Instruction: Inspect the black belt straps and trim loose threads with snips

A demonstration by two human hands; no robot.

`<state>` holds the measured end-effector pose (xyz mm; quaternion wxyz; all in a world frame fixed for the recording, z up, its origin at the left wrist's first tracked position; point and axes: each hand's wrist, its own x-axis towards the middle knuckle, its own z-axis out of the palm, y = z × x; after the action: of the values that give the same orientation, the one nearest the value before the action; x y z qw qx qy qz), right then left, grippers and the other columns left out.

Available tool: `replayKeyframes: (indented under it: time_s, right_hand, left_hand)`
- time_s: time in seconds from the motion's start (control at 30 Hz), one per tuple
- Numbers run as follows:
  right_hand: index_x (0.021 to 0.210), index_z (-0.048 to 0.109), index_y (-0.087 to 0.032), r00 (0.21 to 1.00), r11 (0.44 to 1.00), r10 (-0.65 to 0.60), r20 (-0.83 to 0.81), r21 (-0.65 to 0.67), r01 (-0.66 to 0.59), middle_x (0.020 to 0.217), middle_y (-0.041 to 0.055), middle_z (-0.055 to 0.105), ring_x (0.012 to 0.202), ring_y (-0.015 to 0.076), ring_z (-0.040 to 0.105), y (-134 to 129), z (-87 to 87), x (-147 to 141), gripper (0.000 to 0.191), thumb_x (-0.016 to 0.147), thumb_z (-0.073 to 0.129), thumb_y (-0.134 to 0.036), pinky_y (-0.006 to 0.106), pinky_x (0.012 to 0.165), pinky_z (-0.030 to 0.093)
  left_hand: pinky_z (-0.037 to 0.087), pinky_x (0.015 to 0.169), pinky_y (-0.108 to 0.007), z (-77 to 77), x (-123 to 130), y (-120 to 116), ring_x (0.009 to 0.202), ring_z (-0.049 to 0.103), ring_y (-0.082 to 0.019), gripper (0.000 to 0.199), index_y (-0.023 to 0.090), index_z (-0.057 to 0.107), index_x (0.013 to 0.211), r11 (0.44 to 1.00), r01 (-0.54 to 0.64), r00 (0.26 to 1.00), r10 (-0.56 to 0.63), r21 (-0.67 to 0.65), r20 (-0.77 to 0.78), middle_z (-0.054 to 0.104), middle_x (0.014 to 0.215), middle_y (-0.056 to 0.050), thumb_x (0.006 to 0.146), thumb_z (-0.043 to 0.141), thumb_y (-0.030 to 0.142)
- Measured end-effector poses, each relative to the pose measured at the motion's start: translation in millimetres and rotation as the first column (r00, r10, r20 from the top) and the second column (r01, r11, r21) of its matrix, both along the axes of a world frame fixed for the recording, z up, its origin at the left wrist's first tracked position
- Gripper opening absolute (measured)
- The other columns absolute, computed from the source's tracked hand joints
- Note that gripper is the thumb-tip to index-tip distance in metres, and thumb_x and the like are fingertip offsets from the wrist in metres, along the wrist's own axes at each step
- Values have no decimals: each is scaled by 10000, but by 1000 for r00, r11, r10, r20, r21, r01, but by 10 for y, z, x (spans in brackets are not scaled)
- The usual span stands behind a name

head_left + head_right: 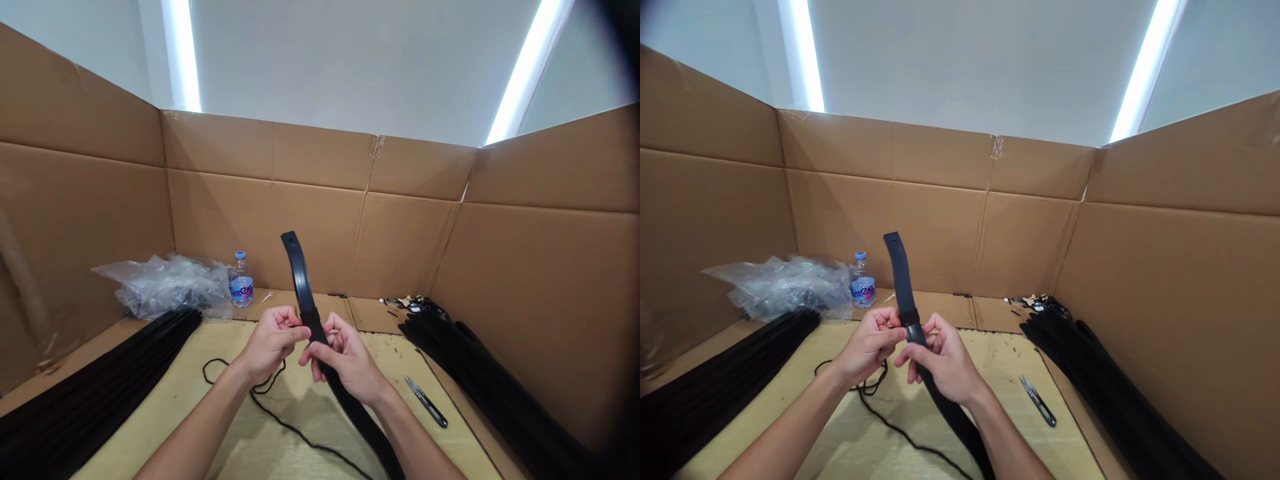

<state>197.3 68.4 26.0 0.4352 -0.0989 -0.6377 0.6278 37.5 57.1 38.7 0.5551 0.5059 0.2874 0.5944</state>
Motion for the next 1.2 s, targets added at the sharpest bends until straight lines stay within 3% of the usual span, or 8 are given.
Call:
replayKeyframes:
  time_s: [0.1, 0.23, 0.33, 0.43, 0.63, 0.83, 1.07, 1.2]
  right_hand:
    - [826, 422, -163, 999, 999, -28, -41, -17, 27, 773, 67, 677, 555, 79, 567, 35, -11, 3, 254, 915, 536, -373, 188, 526, 417]
    - [877, 497, -161, 997, 993, -54, -57, -106, 47, 784, 45, 662, 581, 82, 557, 68, -40, -15, 236, 865, 613, -367, 204, 557, 442]
    - [1046, 565, -176, 998, 992, -36, -61, -126, 28, 813, 23, 640, 612, 87, 544, 68, -54, -42, 357, 761, 732, -311, 216, 559, 488]
    - [962, 626, -132, 1000, 995, -8, -16, -103, 7, 811, 25, 615, 583, 73, 515, 49, -49, -55, 328, 717, 762, -302, 214, 524, 516]
    - [786, 406, -184, 999, 996, -36, -7, -88, 36, 674, -12, 625, 425, 83, 516, 4, -27, -46, 379, 726, 756, -316, 170, 354, 392]
    - [791, 489, -146, 992, 995, -50, -117, -90, 40, 785, 61, 669, 564, 74, 554, 12, -2, -20, 267, 877, 592, -376, 187, 520, 412]
    - [899, 646, -126, 999, 995, -38, -10, -89, 37, 758, 19, 647, 563, 71, 542, 64, -39, -18, 326, 635, 817, -214, 200, 534, 492]
    - [763, 488, -163, 999, 994, -19, 26, -105, 22, 635, -40, 584, 491, 99, 549, 4, -23, -33, 359, 634, 813, -247, 272, 459, 541]
  left_hand:
    - [122, 314, -104, -26, -22, 40, 319, 187, 22, 432, 165, 419, 626, 997, -71, 997, 71, -4, -2, 371, 427, 117, 579, 828, 297]
    - [120, 320, -113, -47, -10, 77, 323, 194, 15, 433, 169, 424, 634, 993, -114, 993, 114, -14, 16, 378, 424, 116, 578, 828, 313]
    - [229, 359, -114, -43, 22, 71, 391, 386, -12, 435, 144, 496, 670, 996, -93, 996, 93, -3, 18, 530, 539, 56, 492, 870, 279]
    - [284, 396, -123, -39, 32, 53, 484, 501, -47, 440, 116, 564, 709, 998, -58, 998, 58, 3, -1, 619, 664, -7, 438, 886, 248]
    - [133, 336, -120, -58, 18, 21, 328, 263, 14, 456, 143, 461, 611, 999, -43, 999, 42, -20, -18, 447, 453, 79, 512, 860, 340]
    - [111, 337, -116, -13, 34, 15, 335, 168, 17, 466, 168, 396, 603, 997, -80, 996, 80, 2, 33, 333, 402, 118, 591, 820, 363]
    - [304, 424, -138, 7, -1, 18, 491, 502, -62, 499, 106, 578, 700, 1000, -20, 999, 21, 14, -34, 595, 610, 1, 376, 918, 278]
    - [200, 383, -145, 0, -15, -3, 401, 363, -14, 453, 111, 549, 636, 1000, -4, 997, 5, 12, -71, 549, 545, 23, 450, 895, 338]
